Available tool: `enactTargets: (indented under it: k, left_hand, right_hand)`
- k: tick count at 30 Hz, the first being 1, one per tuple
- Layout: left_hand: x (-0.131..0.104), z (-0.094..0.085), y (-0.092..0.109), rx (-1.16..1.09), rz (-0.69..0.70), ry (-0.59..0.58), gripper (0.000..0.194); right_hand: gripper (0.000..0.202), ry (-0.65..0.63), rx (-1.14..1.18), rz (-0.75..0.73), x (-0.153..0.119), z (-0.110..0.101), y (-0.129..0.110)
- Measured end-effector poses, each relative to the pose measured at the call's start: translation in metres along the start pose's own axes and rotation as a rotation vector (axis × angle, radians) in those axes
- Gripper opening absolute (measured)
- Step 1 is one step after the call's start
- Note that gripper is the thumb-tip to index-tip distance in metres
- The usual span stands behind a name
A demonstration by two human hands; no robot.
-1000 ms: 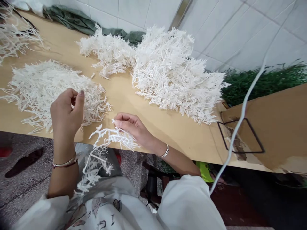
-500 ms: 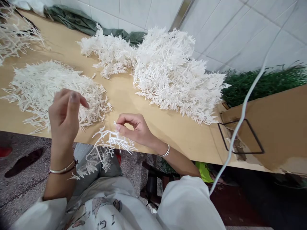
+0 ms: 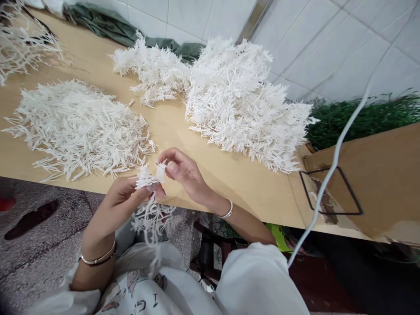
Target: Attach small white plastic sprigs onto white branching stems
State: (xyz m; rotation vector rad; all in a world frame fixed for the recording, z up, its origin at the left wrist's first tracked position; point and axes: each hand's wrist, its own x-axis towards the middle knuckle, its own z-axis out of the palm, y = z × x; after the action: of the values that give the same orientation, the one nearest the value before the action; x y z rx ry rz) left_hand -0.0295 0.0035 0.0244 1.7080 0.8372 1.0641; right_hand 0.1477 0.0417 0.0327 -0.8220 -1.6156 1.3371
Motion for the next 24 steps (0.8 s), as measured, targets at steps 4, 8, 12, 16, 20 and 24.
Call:
enactTargets:
  k: [4,8,12,16,20,24]
  left_hand:
    - [-0.001,0.005,-0.005,-0.207,-0.054,0.004,0.035]
    - [-0.001,0.006,-0.009,-0.285,-0.138,0.000,0.044]
    - [0.000,0.005,-0.010,-0.219,-0.158,0.066,0.045]
    - [-0.002,0.009,-0.012,-0.140,-0.158,0.146,0.045]
    - [-0.004,0.016,-0.018,-0.092,-0.176,0.202,0.041]
    - [-0.003,0.012,-0.020,-0.004,-0.105,0.215,0.027]
  right_hand:
    - [0.038,-0.106,-0.116,-0.148,-0.002,0.000,-0.003]
    - [0.019,-0.125,-0.185,-0.214,-0.003,0.002,-0.005]
    - [0.019,-0.080,-0.164,-0.185,-0.001,0.005,-0.002]
    - [0.024,0.012,-0.253,-0.190,-0.001,0.007,0.002]
    - [0.029,0.078,-0.318,-0.207,-0.004,0.011,0.002]
    - [0.032,0.136,-0.323,-0.186,-0.006,0.014,0.002]
